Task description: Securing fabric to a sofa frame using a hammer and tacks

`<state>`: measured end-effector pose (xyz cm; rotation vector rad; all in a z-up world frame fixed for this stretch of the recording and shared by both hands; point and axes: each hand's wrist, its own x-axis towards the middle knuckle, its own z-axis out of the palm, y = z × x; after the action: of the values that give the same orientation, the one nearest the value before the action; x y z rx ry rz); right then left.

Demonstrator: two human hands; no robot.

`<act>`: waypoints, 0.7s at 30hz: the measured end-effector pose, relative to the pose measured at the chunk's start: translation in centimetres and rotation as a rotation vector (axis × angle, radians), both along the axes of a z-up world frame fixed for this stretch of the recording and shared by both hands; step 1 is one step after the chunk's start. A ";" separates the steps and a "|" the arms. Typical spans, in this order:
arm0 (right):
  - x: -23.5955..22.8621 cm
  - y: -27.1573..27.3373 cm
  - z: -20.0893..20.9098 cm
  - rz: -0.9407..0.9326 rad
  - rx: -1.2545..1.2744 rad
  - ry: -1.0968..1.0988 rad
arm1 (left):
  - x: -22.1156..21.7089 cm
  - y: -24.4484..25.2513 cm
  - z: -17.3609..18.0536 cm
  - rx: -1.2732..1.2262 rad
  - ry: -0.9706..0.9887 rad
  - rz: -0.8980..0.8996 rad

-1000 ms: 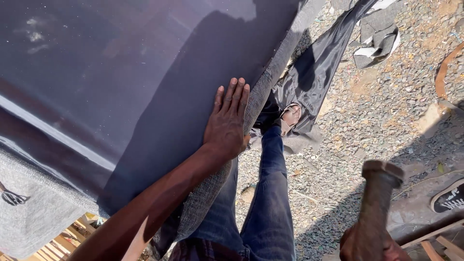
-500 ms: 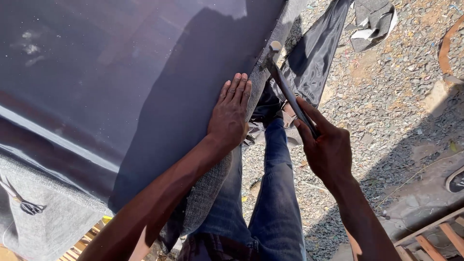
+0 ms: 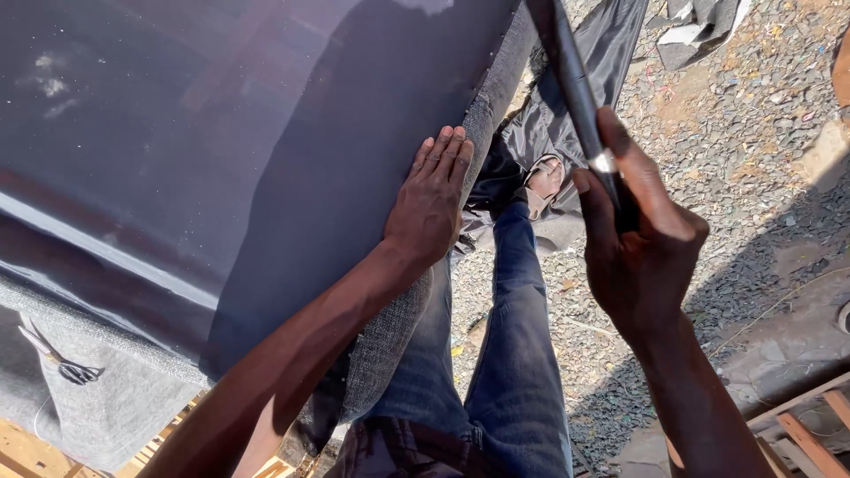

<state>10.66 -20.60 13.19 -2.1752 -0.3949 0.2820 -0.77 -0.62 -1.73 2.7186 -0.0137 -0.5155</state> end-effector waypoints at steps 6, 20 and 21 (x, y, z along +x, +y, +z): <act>-2.6 -0.7 -5.7 0.204 -0.232 0.138 | -0.2 -0.1 -0.8 -0.026 -0.015 0.014; -6.7 -5.2 1.1 -0.192 -0.226 0.673 | -2.7 5.0 13.7 -0.571 -0.146 0.629; -6.7 -5.4 1.6 -0.200 -0.255 0.724 | -3.9 5.7 15.7 -0.417 -0.195 0.678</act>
<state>3.93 -25.98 14.75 -2.1561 0.2783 1.0035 -4.67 5.07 13.98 2.1659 0.6476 -0.0348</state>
